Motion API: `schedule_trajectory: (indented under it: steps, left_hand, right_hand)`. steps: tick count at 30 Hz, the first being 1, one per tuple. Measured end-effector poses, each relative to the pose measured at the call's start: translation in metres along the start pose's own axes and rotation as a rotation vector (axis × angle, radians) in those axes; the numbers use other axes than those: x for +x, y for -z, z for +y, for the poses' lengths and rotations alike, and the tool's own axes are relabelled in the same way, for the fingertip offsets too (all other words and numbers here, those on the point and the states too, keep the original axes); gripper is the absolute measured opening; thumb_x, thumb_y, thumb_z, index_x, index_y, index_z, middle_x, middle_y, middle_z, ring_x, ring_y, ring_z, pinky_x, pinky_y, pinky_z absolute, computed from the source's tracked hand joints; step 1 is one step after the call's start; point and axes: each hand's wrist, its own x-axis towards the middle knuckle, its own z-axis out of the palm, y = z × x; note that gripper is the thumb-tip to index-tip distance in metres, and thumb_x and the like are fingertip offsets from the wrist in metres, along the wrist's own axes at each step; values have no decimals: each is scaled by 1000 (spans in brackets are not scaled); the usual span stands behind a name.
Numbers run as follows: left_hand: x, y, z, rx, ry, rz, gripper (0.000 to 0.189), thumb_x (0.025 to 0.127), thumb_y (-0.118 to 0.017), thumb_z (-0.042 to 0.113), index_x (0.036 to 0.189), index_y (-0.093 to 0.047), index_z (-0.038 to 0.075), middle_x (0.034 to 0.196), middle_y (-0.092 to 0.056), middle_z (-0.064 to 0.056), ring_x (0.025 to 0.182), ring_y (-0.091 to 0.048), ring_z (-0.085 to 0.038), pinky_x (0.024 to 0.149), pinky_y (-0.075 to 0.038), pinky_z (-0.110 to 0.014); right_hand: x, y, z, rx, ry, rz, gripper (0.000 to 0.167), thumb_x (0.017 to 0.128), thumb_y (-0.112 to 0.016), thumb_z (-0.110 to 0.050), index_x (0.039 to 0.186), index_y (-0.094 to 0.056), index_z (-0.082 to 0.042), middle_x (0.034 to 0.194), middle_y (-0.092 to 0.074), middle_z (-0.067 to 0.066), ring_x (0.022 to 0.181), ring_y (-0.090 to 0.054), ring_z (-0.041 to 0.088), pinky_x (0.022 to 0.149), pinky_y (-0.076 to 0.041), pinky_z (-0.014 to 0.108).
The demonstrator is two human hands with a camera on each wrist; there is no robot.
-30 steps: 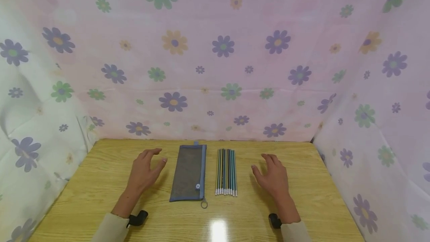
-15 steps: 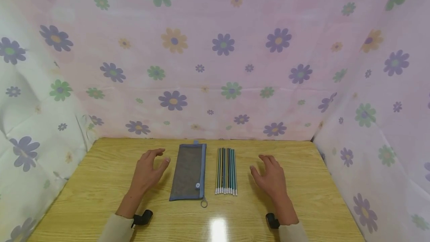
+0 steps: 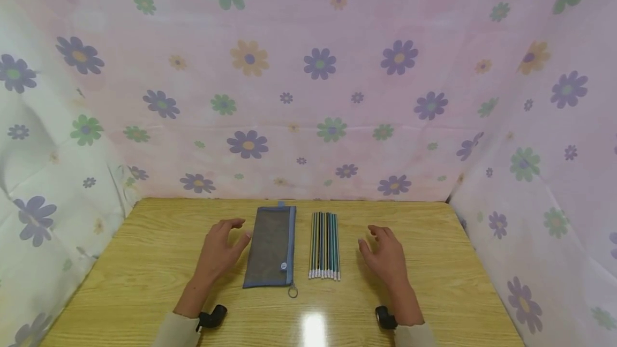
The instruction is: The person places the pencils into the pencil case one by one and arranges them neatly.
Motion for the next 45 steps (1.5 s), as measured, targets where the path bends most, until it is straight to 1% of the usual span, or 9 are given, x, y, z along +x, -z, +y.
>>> schedule_trajectory:
  steps: [6,11,15,18,22,26,34,39,45]
  left_hand:
    - [1,-3,7,-5,7,-5,49,99,-75,40,132,-70,4,121,-70,-13,119,-60,-39,104,-44,-62]
    - [6,-11,12,5,14,-22,51,99,-74,45,132,-70,6,121,-69,-11,119,-60,-37,105,-43,-60]
    - [9,-16,21,24,16,-42,52,98,-75,45,132,-70,5,119,-69,-12,117,-60,-36,103,-44,-60]
    - [8,-19,27,57,-4,-35,53,96,-78,43,131,-70,3,115,-69,-11,112,-61,-35,98,-46,-59]
    - [6,-27,28,79,-41,-17,54,94,-81,41,130,-70,3,110,-68,-10,105,-62,-34,92,-49,-58]
    - [4,-35,28,81,-43,-19,52,93,-81,42,128,-71,5,110,-68,-8,104,-62,-33,92,-49,-57]
    - [0,-43,36,57,-41,-39,52,91,-83,41,128,-70,6,110,-68,-8,102,-60,-30,90,-49,-54]
    - [-1,-47,40,56,-48,-54,52,92,-82,41,128,-70,7,109,-67,-6,104,-60,-29,89,-48,-52]
    - [-2,-52,44,49,-47,-86,52,92,-82,42,128,-69,6,109,-66,-7,104,-60,-28,92,-50,-51]
  right_hand:
    - [-1,-5,-5,36,-44,-37,40,99,-76,-16,131,-68,6,119,-69,23,105,-68,41,89,-57,60]
    - [2,-8,-9,29,-31,-42,38,96,-79,-13,128,-69,7,111,-71,20,97,-71,37,85,-59,55]
    - [4,-9,-14,52,-23,-62,35,96,-79,-10,125,-70,8,107,-71,19,92,-71,33,83,-60,51]
    - [5,-10,-16,61,-37,-85,32,96,-78,-9,122,-70,7,105,-72,17,89,-71,29,80,-61,48]
    - [6,-15,-17,54,-48,-92,28,95,-79,-8,118,-72,6,99,-73,14,83,-70,25,76,-60,44]
    - [9,-20,-18,54,-49,-101,25,94,-79,-9,114,-73,5,94,-73,11,80,-70,21,73,-60,39]
    - [11,-27,-24,71,-84,-141,23,95,-78,-8,114,-74,5,95,-72,11,81,-69,22,73,-60,39]
    - [11,-31,-26,63,-89,-143,21,94,-78,-7,112,-74,4,95,-70,11,82,-68,21,73,-58,38]
    - [11,-36,-30,50,-94,-151,20,93,-75,-7,110,-74,4,96,-68,12,83,-64,22,76,-57,42]
